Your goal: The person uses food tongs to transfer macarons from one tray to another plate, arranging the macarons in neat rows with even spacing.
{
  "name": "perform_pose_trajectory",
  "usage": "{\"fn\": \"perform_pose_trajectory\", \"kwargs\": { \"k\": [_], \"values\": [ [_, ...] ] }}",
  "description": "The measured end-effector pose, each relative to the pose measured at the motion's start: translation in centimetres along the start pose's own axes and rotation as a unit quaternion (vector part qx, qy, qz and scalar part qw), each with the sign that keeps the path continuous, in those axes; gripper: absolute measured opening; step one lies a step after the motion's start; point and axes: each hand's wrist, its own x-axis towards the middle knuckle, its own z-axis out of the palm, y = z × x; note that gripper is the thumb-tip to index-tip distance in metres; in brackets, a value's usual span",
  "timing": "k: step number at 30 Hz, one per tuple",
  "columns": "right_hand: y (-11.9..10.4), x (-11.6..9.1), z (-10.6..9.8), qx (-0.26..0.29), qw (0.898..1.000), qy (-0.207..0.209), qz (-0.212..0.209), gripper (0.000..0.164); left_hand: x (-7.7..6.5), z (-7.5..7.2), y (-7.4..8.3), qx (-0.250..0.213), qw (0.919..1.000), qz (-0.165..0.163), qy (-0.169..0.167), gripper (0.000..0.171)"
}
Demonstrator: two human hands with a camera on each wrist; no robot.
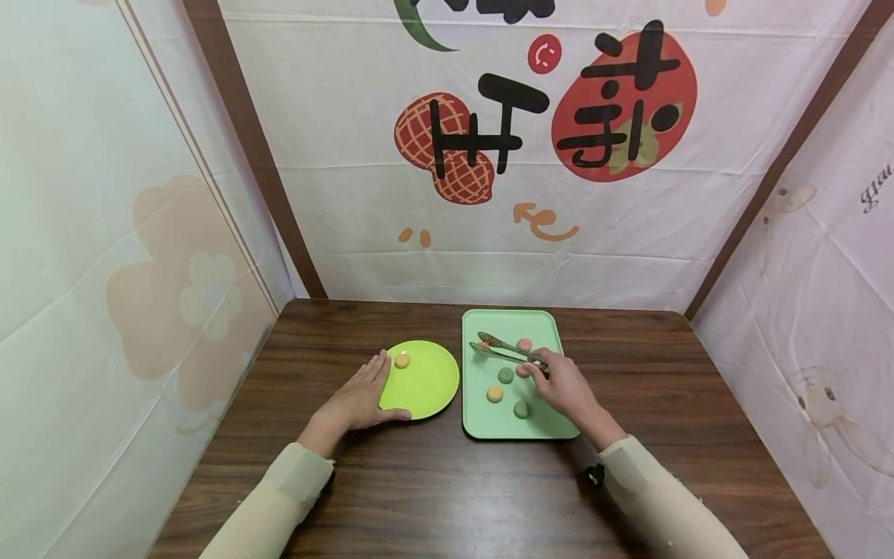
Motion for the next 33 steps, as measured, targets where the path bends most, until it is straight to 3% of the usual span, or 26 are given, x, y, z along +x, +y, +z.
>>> {"fn": "perform_pose_trajectory", "kwargs": {
  "k": [33],
  "values": [
    [-2.7,0.8,1.6,0.033,0.998,-0.017,-0.041,0.021,0.2,0.1,-0.2,0.003,1.0000,-0.004,-0.005,0.129]
  ]
}}
